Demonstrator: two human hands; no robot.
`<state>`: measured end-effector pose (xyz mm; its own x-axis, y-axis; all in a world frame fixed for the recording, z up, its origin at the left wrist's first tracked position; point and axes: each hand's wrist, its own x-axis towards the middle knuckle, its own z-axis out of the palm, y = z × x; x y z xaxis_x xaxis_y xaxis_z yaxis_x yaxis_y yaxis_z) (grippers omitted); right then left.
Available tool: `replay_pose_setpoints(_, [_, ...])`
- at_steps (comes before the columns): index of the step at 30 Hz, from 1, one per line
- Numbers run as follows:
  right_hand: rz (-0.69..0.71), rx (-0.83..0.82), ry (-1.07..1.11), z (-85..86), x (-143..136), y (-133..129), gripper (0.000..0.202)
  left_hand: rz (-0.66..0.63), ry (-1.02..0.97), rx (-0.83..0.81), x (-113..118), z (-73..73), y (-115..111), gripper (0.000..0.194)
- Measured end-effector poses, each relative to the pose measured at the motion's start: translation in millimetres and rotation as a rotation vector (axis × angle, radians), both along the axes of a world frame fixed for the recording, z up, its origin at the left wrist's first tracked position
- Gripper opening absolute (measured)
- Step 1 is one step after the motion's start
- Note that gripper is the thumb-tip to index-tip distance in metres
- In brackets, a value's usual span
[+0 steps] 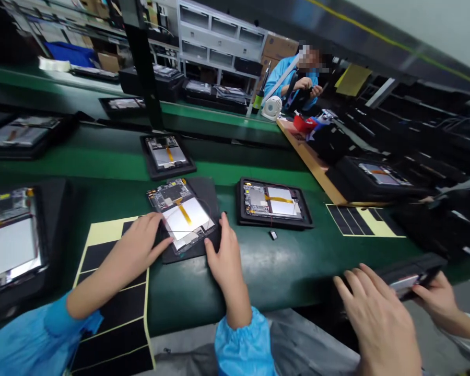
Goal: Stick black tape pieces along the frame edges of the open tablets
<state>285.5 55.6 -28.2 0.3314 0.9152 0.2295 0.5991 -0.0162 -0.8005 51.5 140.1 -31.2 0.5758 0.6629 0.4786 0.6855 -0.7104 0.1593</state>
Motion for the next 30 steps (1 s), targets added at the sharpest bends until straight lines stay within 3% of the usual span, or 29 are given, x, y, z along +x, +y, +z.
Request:
replay_pose_setpoints(3, [-0.024,-0.026,-0.048,-5.8,-8.4,-8.5,0.074,0.029,-0.103,-0.196,-11.3,-11.2,4.5,0.056])
replay_pose_setpoints(6, [-0.023,-0.023,-0.031,-4.1,-14.2,-15.5,0.068,0.051,-0.332,-0.48,-24.3,-17.9,-2.7,0.06])
replay_pose_setpoints(9, [-0.001,-0.006,-0.008,-4.0,-18.0,-21.0,0.065,0.115,-0.618,-0.771,-32.5,-16.3,-9.5,0.069])
replay_pose_setpoints(11, [-0.013,0.014,0.003,-5.5,-20.0,-22.3,0.063,0.138,-0.714,-0.874,-34.8,-11.9,-9.5,0.072])
replay_pose_setpoints(19, [0.006,0.016,-0.007,-7.0,-19.8,-18.5,0.067,0.128,-0.673,-0.867,-24.5,-0.2,8.8,0.062])
replay_pose_setpoints(22, [0.032,0.016,-0.038,-2.4,-17.9,-18.7,0.078,0.115,-0.684,-0.824,-22.1,6.4,8.7,0.057])
replay_pose_setpoints(26, [0.238,-0.028,-0.147,3.0,-16.1,-18.1,0.12,0.094,-0.815,-0.806,-23.1,34.1,8.3,0.054])
replay_pose_setpoints(28, [0.288,-0.045,-0.152,6.1,-16.4,-18.7,0.12,0.069,-0.908,-0.855,-22.7,52.2,10.1,0.057])
replay_pose_setpoints(30, [0.259,-0.022,-0.072,12.3,-19.1,-19.7,0.106,0.04,-0.987,-0.955,-19.8,66.5,11.8,0.059])
